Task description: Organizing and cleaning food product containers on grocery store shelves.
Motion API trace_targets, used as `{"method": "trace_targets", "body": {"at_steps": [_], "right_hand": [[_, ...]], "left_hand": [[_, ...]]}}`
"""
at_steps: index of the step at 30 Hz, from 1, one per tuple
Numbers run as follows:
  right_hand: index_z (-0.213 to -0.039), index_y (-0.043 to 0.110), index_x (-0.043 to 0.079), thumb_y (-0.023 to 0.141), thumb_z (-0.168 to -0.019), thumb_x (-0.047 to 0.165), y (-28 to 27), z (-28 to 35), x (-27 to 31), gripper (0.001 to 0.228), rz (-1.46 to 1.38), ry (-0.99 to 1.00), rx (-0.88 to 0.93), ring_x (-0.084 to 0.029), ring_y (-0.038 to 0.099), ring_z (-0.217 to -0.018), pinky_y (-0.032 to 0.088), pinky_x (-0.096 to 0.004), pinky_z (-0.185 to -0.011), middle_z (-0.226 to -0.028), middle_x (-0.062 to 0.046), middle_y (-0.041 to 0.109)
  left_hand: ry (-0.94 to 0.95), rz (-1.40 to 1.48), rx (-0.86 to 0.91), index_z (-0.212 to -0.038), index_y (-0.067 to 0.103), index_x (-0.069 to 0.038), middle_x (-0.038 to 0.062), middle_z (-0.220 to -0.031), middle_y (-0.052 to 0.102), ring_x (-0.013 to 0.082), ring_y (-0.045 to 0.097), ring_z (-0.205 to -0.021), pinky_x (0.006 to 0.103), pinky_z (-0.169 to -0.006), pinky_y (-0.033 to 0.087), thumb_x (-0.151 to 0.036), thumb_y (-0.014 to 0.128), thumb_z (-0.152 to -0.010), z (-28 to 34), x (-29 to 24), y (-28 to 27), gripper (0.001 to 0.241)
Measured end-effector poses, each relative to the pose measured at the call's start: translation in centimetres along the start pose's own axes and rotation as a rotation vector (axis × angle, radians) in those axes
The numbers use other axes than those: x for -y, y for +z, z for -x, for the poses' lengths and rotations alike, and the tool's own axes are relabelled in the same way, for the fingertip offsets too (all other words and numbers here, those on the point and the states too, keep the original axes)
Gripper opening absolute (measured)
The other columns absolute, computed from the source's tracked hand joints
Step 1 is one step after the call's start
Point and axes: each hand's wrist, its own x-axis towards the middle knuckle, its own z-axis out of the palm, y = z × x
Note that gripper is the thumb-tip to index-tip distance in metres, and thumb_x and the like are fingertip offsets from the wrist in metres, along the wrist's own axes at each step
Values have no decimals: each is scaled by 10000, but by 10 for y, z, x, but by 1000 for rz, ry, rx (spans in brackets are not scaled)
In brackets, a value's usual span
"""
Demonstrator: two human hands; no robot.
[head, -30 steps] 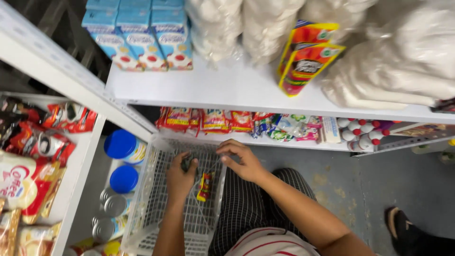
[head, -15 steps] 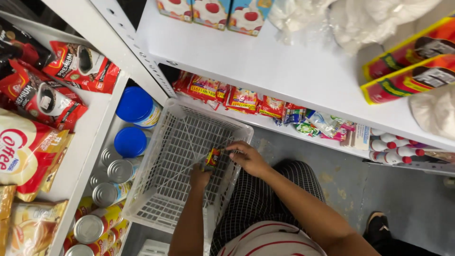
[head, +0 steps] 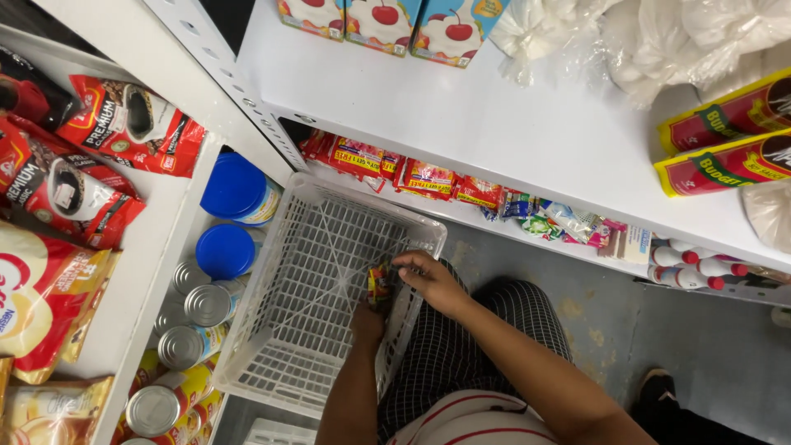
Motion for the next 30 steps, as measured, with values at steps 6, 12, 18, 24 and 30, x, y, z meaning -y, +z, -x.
{"method": "trace_targets", "body": {"at_steps": [6,12,18,24,30], "right_hand": [[-1270,657,73,580,-1027,264,4,3,8,318,-70,134,-6,-182,600,-1161,477,-336,-1008,-1274,-46,599],[-1229,674,70,597,-1026,261,5,0,-21,289,-250,246,-177,-143,599,-1025,477,-317,-929,-1098,-31,676],[-1300,604,63,610,-1024,353,12,0,15,401,-543,388,-193,-152,571,-952,469,-327,-855,-1083,-22,619],[-1446,474,110,662,-935,343,15,13,60,592,-722,172,-124,-153,641,-1047,517,-320,-930,-1226,-24,654],[-1371,615,2,668,-988,231,4,24,63,449,-759,33,-137,-175,653,-1035,527,-354,-935,-1218,-95,693]], "left_hand": [[-126,90,157,-1327,627,-97,199,-1206,705,414,673,-1104,520,-908,536,-210,647,-913,13,-32,-29,430],[163,60,-42,-1298,621,-58,216,-1162,709,409,695,-1024,500,-847,561,-254,754,-875,29,-59,-69,485],[537,35,-391,-1143,615,-65,160,-1133,693,402,686,-946,503,-761,547,-193,824,-781,115,-105,-137,437],[1058,-228,-540,-1097,628,-96,136,-1253,633,315,675,-918,467,-740,543,-137,819,-620,166,-118,-155,515],[1110,-204,-461,-1153,694,-81,151,-1314,627,308,677,-906,430,-716,544,-77,809,-678,190,-123,-157,489]]}}
